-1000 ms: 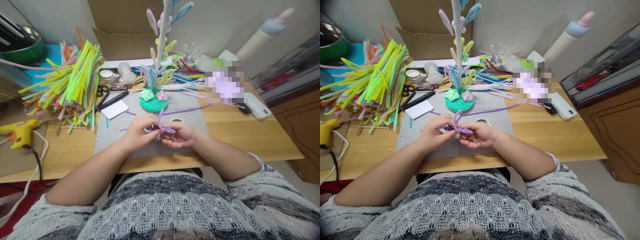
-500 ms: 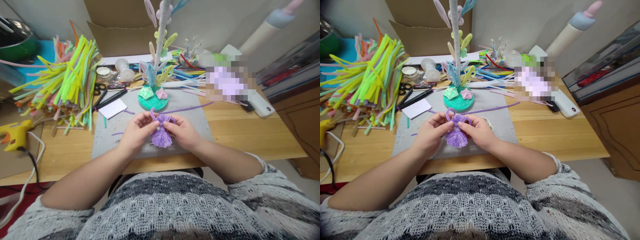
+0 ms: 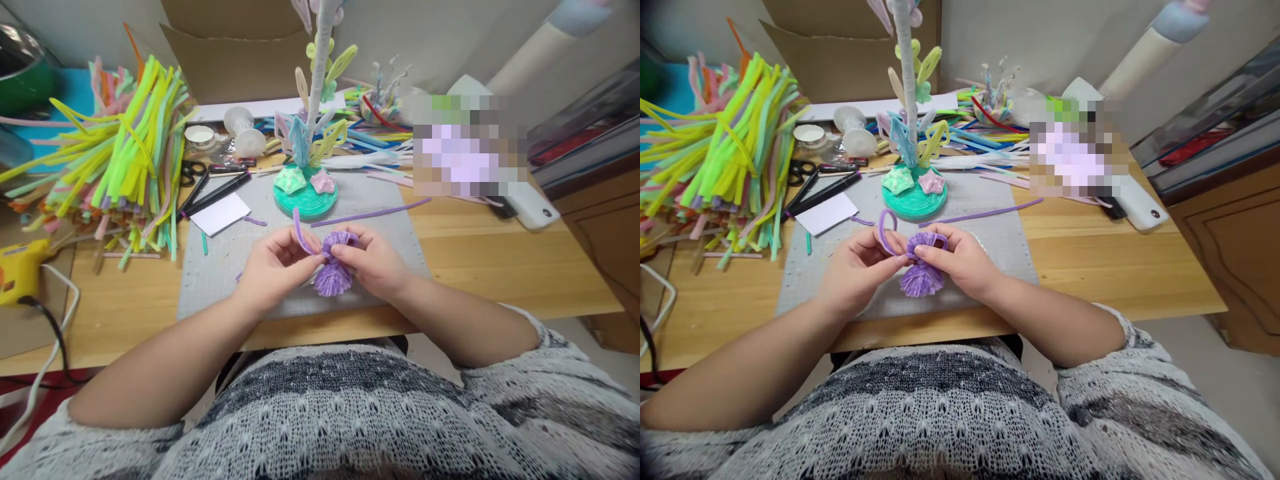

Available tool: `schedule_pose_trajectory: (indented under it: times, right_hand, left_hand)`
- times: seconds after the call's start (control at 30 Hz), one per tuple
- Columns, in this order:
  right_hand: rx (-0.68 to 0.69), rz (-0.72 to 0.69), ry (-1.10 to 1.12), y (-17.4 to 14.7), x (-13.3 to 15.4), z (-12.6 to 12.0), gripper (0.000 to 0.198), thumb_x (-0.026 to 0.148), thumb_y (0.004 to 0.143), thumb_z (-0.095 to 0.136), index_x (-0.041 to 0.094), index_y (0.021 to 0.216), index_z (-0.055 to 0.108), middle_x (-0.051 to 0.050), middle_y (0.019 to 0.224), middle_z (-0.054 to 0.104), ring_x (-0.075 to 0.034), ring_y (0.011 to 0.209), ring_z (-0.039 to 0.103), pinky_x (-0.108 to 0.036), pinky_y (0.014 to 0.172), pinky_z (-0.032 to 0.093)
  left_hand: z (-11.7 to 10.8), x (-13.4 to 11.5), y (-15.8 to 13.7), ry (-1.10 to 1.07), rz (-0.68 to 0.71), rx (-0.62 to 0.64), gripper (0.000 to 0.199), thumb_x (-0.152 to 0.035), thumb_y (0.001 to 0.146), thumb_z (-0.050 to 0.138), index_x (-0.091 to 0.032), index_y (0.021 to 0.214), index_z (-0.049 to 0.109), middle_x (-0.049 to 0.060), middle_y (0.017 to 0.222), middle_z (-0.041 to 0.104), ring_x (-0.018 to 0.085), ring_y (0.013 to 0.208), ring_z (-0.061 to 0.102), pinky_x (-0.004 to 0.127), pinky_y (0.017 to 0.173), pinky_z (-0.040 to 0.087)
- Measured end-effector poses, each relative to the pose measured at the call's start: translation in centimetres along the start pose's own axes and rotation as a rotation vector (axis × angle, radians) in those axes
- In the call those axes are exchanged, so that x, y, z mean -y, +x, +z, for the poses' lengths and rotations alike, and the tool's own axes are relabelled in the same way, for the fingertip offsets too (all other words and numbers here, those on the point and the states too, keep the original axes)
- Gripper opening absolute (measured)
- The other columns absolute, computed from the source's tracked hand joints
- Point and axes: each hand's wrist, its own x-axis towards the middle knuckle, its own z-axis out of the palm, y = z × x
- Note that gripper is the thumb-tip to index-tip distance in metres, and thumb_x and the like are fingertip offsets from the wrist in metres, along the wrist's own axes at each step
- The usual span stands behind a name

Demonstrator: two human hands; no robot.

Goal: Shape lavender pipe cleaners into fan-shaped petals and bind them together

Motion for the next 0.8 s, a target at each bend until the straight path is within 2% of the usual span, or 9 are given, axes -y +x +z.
schedule_pose_trajectory:
  times: [0.17,0.23,0.37,0.53,0.7,0.8]
  right_hand:
    - [0.052,0.009,0.011,-0.02,-0.1,-0.09,0.015,0.031,0.075,0.075,0.019,0.082,0.068,0.003,0.073,0.064,-0.008,0.064,0.056,-0.021,0.064,0.047]
    - [0.055,0.031,0.016,-0.09,-0.19,-0.07,0.016,0.031,0.074,0.076,0.019,0.082,0.068,0.003,0.073,0.064,-0.008,0.065,0.056,-0.02,0.063,0.047]
    - [0.066,0.089,-0.007,-0.2,-0.4,-0.19,0.021,0.035,0.072,0.077,0.018,0.081,0.068,0.002,0.072,0.065,-0.008,0.062,0.056,-0.021,0.059,0.046]
    - [0.123,0.07,-0.119,-0.25,-0.05,-0.29,0.018,0.033,0.076,0.073,0.017,0.076,0.065,0.004,0.062,0.06,-0.007,0.054,0.051,-0.02,0.052,0.043]
    - [0.152,0.069,-0.197,-0.31,0.48,-0.04,0.019,0.034,0.076,0.072,0.016,0.078,0.066,0.002,0.063,0.061,-0.008,0.054,0.054,-0.02,0.052,0.045]
    - [0.132,0.065,-0.215,-0.32,0.52,0.0,0.019,0.033,0.074,0.074,0.017,0.077,0.064,0.003,0.064,0.062,-0.008,0.054,0.055,-0.02,0.05,0.045]
  left_hand:
    - [-0.25,-0.14,0.03,0.165,0.149,0.085,0.014,-0.018,0.07,0.078,-0.018,0.071,0.064,0.001,0.08,0.06,0.014,0.08,0.058,0.029,0.078,0.05]
    - [-0.27,-0.11,0.13,0.178,0.165,0.076,0.016,-0.018,0.069,0.079,-0.018,0.069,0.063,0.0,0.077,0.059,0.013,0.077,0.057,0.028,0.075,0.05]
    - [-0.09,-0.21,0.29,0.127,0.125,0.016,0.024,-0.024,0.065,0.083,-0.017,0.064,0.06,-0.001,0.068,0.06,0.012,0.068,0.057,0.027,0.066,0.05]
    - [-0.16,-0.3,0.35,0.04,0.034,-0.016,0.023,-0.025,0.063,0.085,-0.017,0.066,0.063,-0.001,0.067,0.064,0.012,0.063,0.06,0.026,0.063,0.052]
    - [-0.66,0.23,0.54,-0.036,-0.105,0.006,0.019,-0.025,0.066,0.083,-0.017,0.073,0.067,-0.001,0.066,0.067,0.011,0.059,0.06,0.025,0.06,0.051]
    - [-0.72,0.31,0.6,-0.042,-0.132,0.009,0.02,-0.025,0.066,0.083,-0.016,0.071,0.066,-0.001,0.066,0.066,0.011,0.059,0.06,0.025,0.06,0.051]
